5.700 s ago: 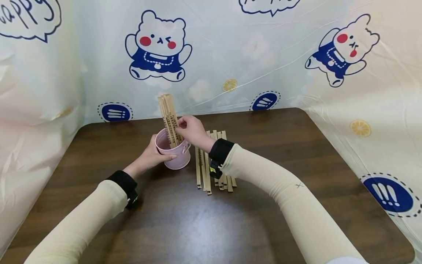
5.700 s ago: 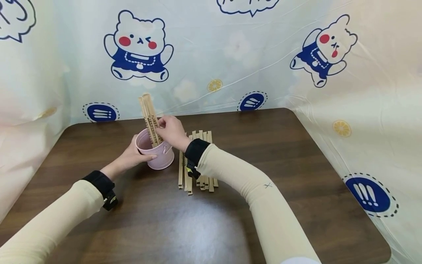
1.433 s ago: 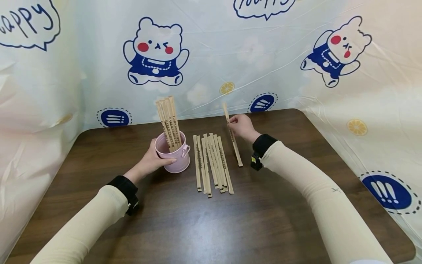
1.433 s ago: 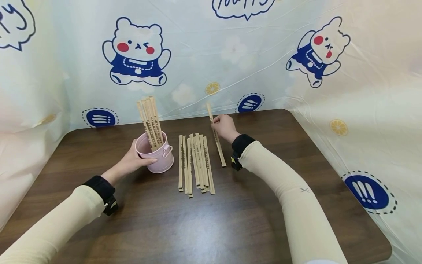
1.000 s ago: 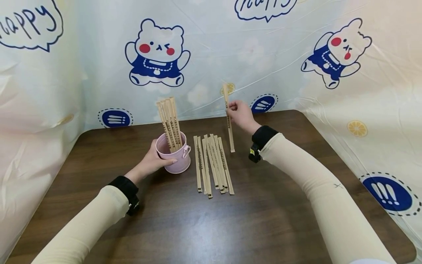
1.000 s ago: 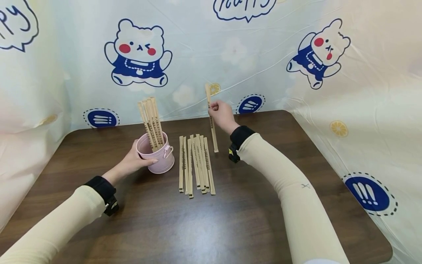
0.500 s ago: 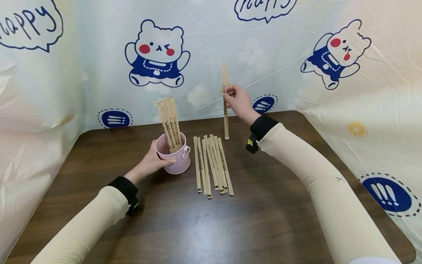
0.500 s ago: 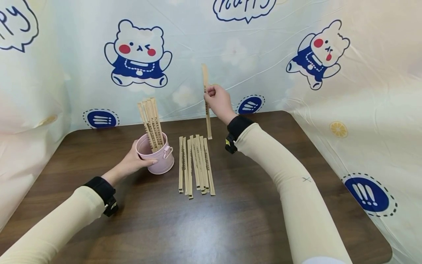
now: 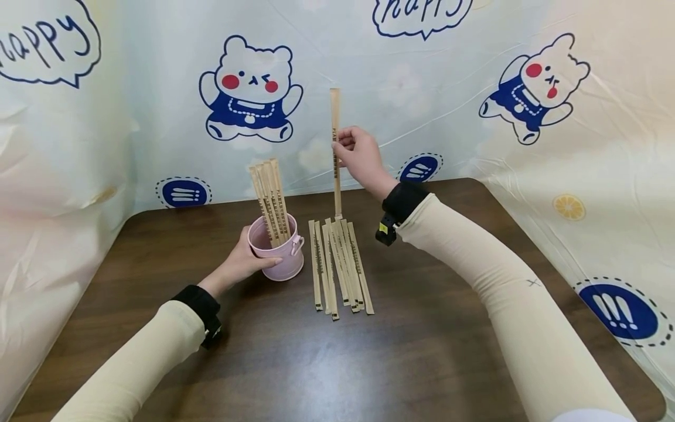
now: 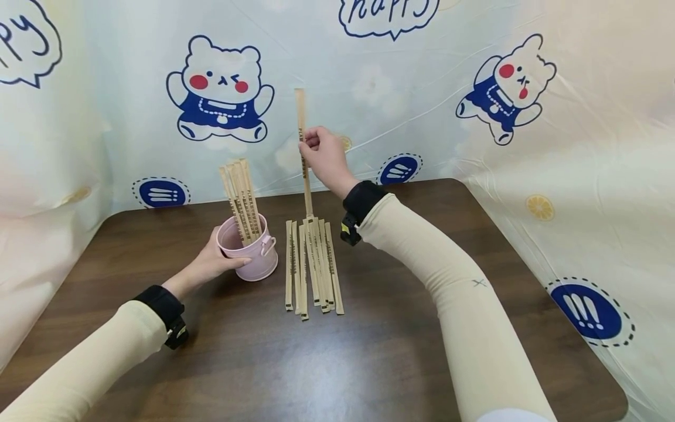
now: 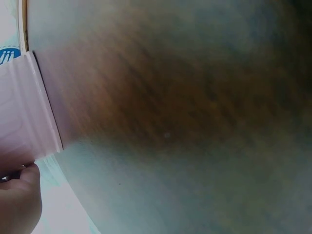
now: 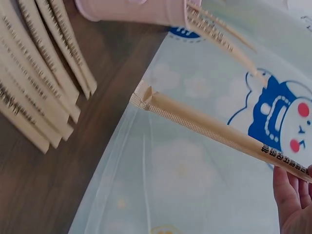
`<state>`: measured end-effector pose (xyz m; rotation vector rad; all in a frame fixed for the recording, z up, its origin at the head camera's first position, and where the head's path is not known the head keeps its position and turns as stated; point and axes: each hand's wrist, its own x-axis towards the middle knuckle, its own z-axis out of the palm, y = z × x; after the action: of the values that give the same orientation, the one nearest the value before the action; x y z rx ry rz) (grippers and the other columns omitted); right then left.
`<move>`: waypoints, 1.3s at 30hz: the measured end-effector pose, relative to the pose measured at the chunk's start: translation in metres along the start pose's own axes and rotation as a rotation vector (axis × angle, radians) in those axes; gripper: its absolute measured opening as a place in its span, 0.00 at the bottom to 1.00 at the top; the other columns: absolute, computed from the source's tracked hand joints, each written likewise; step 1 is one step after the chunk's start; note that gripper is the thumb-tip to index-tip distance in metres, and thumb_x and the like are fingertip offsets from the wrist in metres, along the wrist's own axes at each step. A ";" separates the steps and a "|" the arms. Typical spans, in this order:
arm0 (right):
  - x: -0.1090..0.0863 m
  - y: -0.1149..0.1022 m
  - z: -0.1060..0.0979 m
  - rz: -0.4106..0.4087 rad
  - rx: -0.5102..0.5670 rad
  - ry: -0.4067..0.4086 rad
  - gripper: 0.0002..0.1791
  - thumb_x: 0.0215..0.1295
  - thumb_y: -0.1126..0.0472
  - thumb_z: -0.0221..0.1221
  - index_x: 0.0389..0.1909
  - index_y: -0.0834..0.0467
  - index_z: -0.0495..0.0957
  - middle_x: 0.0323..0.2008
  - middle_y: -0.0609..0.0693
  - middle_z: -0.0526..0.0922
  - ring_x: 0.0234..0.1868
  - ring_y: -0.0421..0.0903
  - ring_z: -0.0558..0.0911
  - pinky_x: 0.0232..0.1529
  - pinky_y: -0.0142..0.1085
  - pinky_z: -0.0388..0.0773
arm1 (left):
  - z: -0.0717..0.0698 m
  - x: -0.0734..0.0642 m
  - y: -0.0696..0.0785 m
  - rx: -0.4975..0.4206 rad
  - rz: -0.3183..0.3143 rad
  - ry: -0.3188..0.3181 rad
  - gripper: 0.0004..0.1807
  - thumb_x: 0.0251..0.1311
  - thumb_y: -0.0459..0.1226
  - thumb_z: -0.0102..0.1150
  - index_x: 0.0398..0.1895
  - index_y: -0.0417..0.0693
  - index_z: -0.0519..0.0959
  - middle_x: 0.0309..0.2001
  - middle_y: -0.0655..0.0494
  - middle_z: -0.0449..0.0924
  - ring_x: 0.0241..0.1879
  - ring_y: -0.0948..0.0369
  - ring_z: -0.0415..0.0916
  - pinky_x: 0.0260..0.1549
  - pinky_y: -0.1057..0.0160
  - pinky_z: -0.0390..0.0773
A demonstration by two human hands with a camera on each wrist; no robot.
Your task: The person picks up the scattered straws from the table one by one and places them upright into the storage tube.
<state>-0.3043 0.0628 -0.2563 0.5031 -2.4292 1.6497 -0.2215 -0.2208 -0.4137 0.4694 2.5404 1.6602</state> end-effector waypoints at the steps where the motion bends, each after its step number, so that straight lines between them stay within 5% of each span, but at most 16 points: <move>1: -0.001 -0.002 0.002 -0.005 0.008 -0.004 0.16 0.73 0.63 0.53 0.57 0.66 0.72 0.47 0.59 0.77 0.45 0.50 0.79 0.46 0.39 0.83 | 0.000 0.000 0.000 -0.004 0.005 -0.004 0.56 0.50 0.31 0.72 0.78 0.50 0.45 0.72 0.42 0.53 0.69 0.47 0.58 0.68 0.41 0.60; 8: -0.003 -0.015 0.022 -0.029 0.081 -0.006 0.15 0.73 0.64 0.52 0.55 0.67 0.71 0.46 0.58 0.76 0.43 0.48 0.78 0.44 0.38 0.83 | 0.000 -0.002 0.002 -0.004 -0.073 0.006 0.55 0.51 0.34 0.72 0.76 0.46 0.43 0.71 0.38 0.51 0.69 0.43 0.56 0.69 0.39 0.58; 14: -0.007 -0.025 0.042 -0.028 0.110 -0.028 0.15 0.73 0.64 0.53 0.56 0.67 0.70 0.46 0.60 0.77 0.42 0.48 0.78 0.44 0.38 0.83 | 0.001 -0.001 0.001 -0.007 -0.033 0.005 0.57 0.50 0.31 0.73 0.77 0.47 0.45 0.72 0.39 0.51 0.70 0.44 0.56 0.69 0.41 0.58; 21: -0.011 -0.029 0.064 -0.057 0.146 -0.072 0.15 0.72 0.65 0.53 0.56 0.67 0.70 0.47 0.61 0.78 0.43 0.49 0.79 0.43 0.35 0.82 | 0.000 -0.002 0.004 -0.003 -0.089 0.008 0.54 0.52 0.34 0.71 0.74 0.44 0.43 0.70 0.38 0.52 0.68 0.45 0.56 0.68 0.42 0.58; 26: -0.016 -0.032 0.076 -0.081 0.152 -0.099 0.14 0.72 0.66 0.54 0.54 0.67 0.71 0.45 0.60 0.78 0.41 0.48 0.79 0.42 0.34 0.82 | 0.000 0.002 0.001 -0.013 -0.006 -0.006 0.54 0.51 0.31 0.72 0.76 0.47 0.47 0.70 0.40 0.57 0.67 0.48 0.60 0.67 0.50 0.62; 33: -0.023 -0.028 0.087 -0.089 0.067 -0.125 0.14 0.72 0.64 0.54 0.54 0.67 0.72 0.48 0.60 0.79 0.46 0.49 0.79 0.43 0.28 0.78 | 0.002 0.002 -0.001 -0.019 -0.064 0.018 0.53 0.50 0.31 0.71 0.74 0.41 0.45 0.70 0.36 0.52 0.68 0.45 0.57 0.68 0.44 0.57; 39: -0.028 -0.017 0.095 -0.090 -0.026 -0.149 0.14 0.73 0.62 0.54 0.54 0.65 0.72 0.48 0.58 0.80 0.49 0.49 0.79 0.47 0.28 0.76 | 0.001 0.001 -0.001 -0.027 -0.054 0.012 0.53 0.51 0.30 0.70 0.74 0.41 0.45 0.69 0.36 0.52 0.68 0.45 0.56 0.68 0.43 0.57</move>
<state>-0.2672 -0.0250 -0.2865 0.7450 -2.4873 1.5952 -0.2225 -0.2196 -0.4148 0.3862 2.5124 1.6810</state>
